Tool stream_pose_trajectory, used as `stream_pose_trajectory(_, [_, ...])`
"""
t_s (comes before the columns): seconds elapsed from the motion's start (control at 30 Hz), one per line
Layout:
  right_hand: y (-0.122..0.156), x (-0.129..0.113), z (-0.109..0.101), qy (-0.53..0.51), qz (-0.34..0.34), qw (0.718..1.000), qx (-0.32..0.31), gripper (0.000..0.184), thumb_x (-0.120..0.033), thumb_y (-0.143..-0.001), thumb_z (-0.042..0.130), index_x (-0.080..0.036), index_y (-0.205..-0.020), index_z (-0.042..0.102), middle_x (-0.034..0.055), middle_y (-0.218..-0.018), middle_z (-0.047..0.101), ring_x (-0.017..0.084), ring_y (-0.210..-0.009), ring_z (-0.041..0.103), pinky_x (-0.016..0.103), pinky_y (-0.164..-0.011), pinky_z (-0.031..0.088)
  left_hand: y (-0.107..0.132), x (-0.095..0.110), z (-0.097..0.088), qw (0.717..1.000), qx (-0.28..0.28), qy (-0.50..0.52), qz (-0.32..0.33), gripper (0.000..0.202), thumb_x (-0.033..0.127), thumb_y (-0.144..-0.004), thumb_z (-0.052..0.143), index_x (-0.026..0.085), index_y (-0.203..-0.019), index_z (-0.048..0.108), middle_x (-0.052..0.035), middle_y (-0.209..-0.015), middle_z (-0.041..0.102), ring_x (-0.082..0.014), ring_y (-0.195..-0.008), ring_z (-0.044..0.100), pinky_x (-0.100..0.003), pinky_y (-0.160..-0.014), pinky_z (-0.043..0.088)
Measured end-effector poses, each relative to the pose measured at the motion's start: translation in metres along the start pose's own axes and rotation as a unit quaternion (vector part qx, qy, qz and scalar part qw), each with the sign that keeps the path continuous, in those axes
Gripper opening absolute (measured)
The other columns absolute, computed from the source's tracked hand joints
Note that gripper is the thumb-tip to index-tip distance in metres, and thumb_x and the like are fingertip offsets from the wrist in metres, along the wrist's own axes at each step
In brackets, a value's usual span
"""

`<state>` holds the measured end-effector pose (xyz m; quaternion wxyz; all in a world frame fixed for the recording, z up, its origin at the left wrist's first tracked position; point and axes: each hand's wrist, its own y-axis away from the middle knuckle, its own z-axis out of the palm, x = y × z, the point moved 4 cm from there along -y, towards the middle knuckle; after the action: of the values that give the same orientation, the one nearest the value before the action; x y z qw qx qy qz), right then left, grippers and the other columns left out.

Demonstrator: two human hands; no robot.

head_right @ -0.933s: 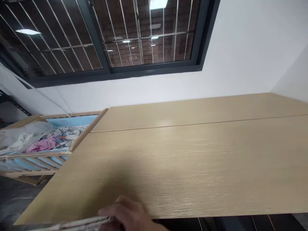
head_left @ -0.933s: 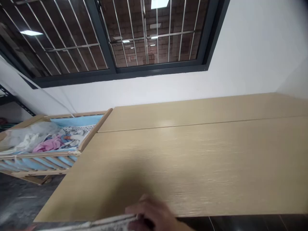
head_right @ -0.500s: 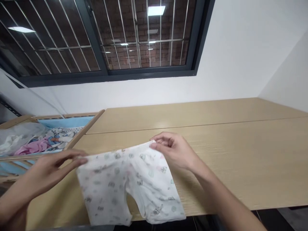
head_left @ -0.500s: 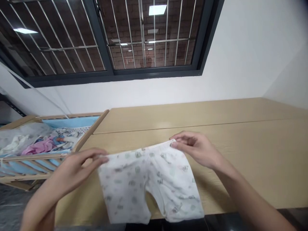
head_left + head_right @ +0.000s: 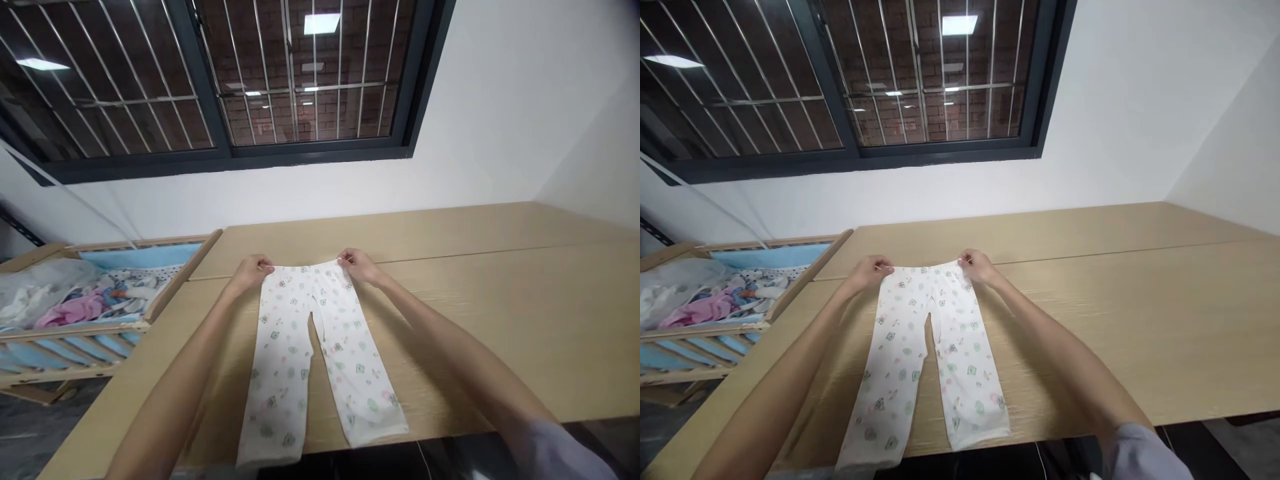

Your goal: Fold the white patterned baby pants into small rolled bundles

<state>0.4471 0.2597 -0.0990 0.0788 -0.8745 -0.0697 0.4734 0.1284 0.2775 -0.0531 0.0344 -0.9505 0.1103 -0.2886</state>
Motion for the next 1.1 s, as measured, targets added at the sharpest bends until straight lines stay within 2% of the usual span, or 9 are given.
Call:
stream_pose_trajectory(0.23, [-0.047, 0.041, 0.024, 0.117, 0.035, 0.992, 0.031, 0.009, -0.012, -0.086, 0.058, -0.019, -0.085, 0.063, 0.0022, -0.084, 0.068, 0.015, -0.078, 0.062, 0.024, -0.072, 0.045, -0.035, -0.011, 0.063, 0.997, 0.011, -0.048, -0.064, 0.03, 0.038, -0.095, 0.063, 0.016, -0.114, 0.063, -0.0075, -0.114, 0.066, -0.0207, -0.098, 0.065, -0.042, -0.086, 0.057])
stream_pose_trajectory(0.37, [-0.059, 0.058, 0.027, 0.167, 0.056, 0.983, 0.052, 0.009, -0.015, -0.088, 0.057, -0.02, -0.089, 0.065, 0.0055, -0.096, 0.071, 0.019, -0.091, 0.063, 0.028, -0.08, 0.044, -0.038, 0.005, 0.066, 0.995, 0.038, -0.075, -0.046, 0.03, 0.037, -0.096, 0.062, 0.016, -0.118, 0.062, -0.0087, -0.122, 0.063, -0.024, -0.11, 0.062, -0.047, -0.095, 0.053])
stream_pose_trajectory(0.47, [-0.063, 0.067, 0.031, 0.183, 0.064, 0.979, 0.058, 0.011, -0.02, -0.091, 0.056, -0.02, -0.096, 0.066, 0.0064, -0.102, 0.071, 0.02, -0.096, 0.063, 0.028, -0.081, 0.044, -0.028, 0.029, 0.061, 0.992, 0.064, -0.103, -0.022, 0.029, 0.026, -0.098, 0.054, 0.014, -0.123, 0.059, -0.0158, -0.13, 0.058, -0.0291, -0.123, 0.054, -0.049, -0.106, 0.043])
stream_pose_trajectory(0.53, [-0.063, 0.071, 0.034, 0.187, 0.069, 0.978, 0.062, 0.014, -0.024, -0.091, 0.057, -0.02, -0.102, 0.066, 0.0071, -0.106, 0.072, 0.02, -0.098, 0.063, 0.028, -0.082, 0.044, -0.011, 0.052, 0.062, 0.991, 0.063, -0.118, 0.01, 0.03, 0.022, -0.098, 0.05, 0.012, -0.125, 0.058, -0.0192, -0.131, 0.057, -0.0313, -0.127, 0.05, -0.047, -0.108, 0.038])
stream_pose_trajectory(0.63, [-0.064, 0.076, 0.036, 0.192, 0.082, 0.976, 0.067, 0.018, -0.029, -0.091, 0.057, -0.021, -0.103, 0.067, 0.0085, -0.11, 0.072, 0.022, -0.103, 0.063, 0.03, -0.086, 0.043, 0.035, 0.093, 0.079, 0.988, 0.013, -0.127, 0.084, 0.023, 0.028, -0.097, 0.05, 0.016, -0.112, 0.063, -0.0145, -0.117, 0.064, -0.0294, -0.116, 0.057, -0.041, -0.1, 0.043])
stream_pose_trajectory(0.77, [-0.066, 0.078, 0.035, 0.195, 0.098, 0.974, 0.059, 0.017, -0.036, -0.088, 0.06, -0.022, -0.093, 0.069, 0.0073, -0.103, 0.074, 0.024, -0.103, 0.064, 0.035, -0.092, 0.04, 0.118, 0.141, 0.116, 0.971, -0.102, -0.127, 0.174, 0.029, 0.041, -0.094, 0.052, 0.018, -0.084, 0.067, -0.0072, -0.084, 0.07, -0.0238, -0.079, 0.066, -0.036, -0.076, 0.051])
stream_pose_trajectory(0.83, [-0.066, 0.079, 0.035, 0.196, 0.109, 0.973, 0.046, 0.018, -0.038, -0.087, 0.062, -0.022, -0.086, 0.07, 0.0065, -0.095, 0.075, 0.025, -0.099, 0.066, 0.036, -0.092, 0.04, 0.155, 0.159, 0.135, 0.945, -0.191, -0.128, 0.231, 0.039, 0.047, -0.094, 0.048, 0.018, -0.077, 0.067, -0.0072, -0.073, 0.069, -0.025, -0.069, 0.067, -0.037, -0.068, 0.051])
stream_pose_trajectory(0.93, [-0.064, 0.078, 0.035, 0.195, 0.122, 0.973, 0.037, 0.016, -0.037, -0.084, 0.065, -0.022, -0.084, 0.07, 0.0055, -0.09, 0.074, 0.025, -0.098, 0.066, 0.036, -0.092, 0.039, 0.19, 0.172, 0.154, 0.914, -0.27, -0.139, 0.271, 0.048, 0.053, -0.094, 0.044, 0.015, -0.083, 0.071, -0.0123, -0.073, 0.071, -0.0318, -0.071, 0.069, -0.044, -0.068, 0.052])
stream_pose_trajectory(1.1, [-0.058, 0.075, 0.037, 0.188, 0.123, 0.974, 0.037, 0.01, -0.03, -0.084, 0.066, -0.021, -0.088, 0.066, 0.0042, -0.096, 0.074, 0.022, -0.1, 0.065, 0.036, -0.096, 0.037, 0.202, 0.174, 0.172, 0.927, -0.269, -0.139, 0.222, 0.057, 0.058, -0.093, 0.044, 0.009, -0.099, 0.071, -0.0192, -0.09, 0.074, -0.0388, -0.082, 0.071, -0.051, -0.073, 0.055])
